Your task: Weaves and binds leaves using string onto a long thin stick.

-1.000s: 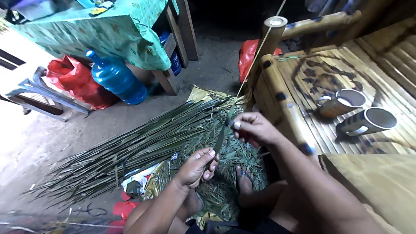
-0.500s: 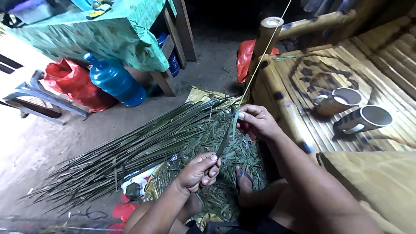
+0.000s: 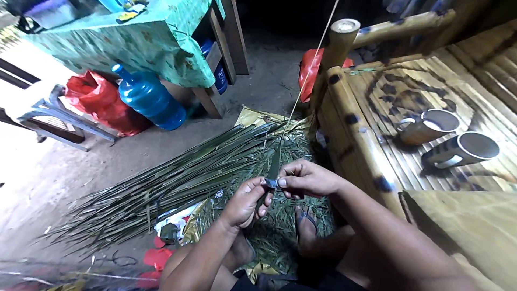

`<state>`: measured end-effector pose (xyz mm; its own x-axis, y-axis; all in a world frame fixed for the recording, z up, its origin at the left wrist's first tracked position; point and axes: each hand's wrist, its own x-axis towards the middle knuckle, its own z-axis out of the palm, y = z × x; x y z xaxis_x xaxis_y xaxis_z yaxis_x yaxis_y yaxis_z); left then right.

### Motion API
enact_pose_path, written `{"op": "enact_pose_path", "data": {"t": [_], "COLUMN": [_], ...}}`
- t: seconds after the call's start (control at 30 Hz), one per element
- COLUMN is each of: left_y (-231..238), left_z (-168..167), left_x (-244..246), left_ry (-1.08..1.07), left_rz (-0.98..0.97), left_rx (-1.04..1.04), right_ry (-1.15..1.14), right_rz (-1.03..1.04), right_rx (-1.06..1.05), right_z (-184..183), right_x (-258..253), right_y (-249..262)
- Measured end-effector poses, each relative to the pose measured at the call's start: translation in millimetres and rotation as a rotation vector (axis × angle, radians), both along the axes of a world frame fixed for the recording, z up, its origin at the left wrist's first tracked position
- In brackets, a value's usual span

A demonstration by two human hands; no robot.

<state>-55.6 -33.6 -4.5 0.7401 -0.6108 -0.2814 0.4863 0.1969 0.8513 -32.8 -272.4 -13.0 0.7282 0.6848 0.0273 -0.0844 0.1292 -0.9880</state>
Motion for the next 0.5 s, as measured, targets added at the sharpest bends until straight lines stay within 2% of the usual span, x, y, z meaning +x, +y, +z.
{"op": "enact_pose_path", "data": {"t": [0.17,0.33,0.5], "left_y": [1.3,0.1,0.7], "left_z": [6.2,7.0,6.7], "left_x": [-4.1,-4.7,-3.2], "left_ry": [0.014,-0.012,-0.117], "left_rz": [-0.030,-0.018,-0.015], "left_rx": [0.050,0.097,0.212], "right_ry": [-0.059,-0.174,-0.175], "right_rz": [-0.218,-0.284,-0.357], "right_rx": [-0.018,-0.088,-0.110], "right_z": [0.9,0.0,-0.2], "right_x": [9.9,16.6,21.7], "right_y": [-11.3,-21.2,-27.4]}}
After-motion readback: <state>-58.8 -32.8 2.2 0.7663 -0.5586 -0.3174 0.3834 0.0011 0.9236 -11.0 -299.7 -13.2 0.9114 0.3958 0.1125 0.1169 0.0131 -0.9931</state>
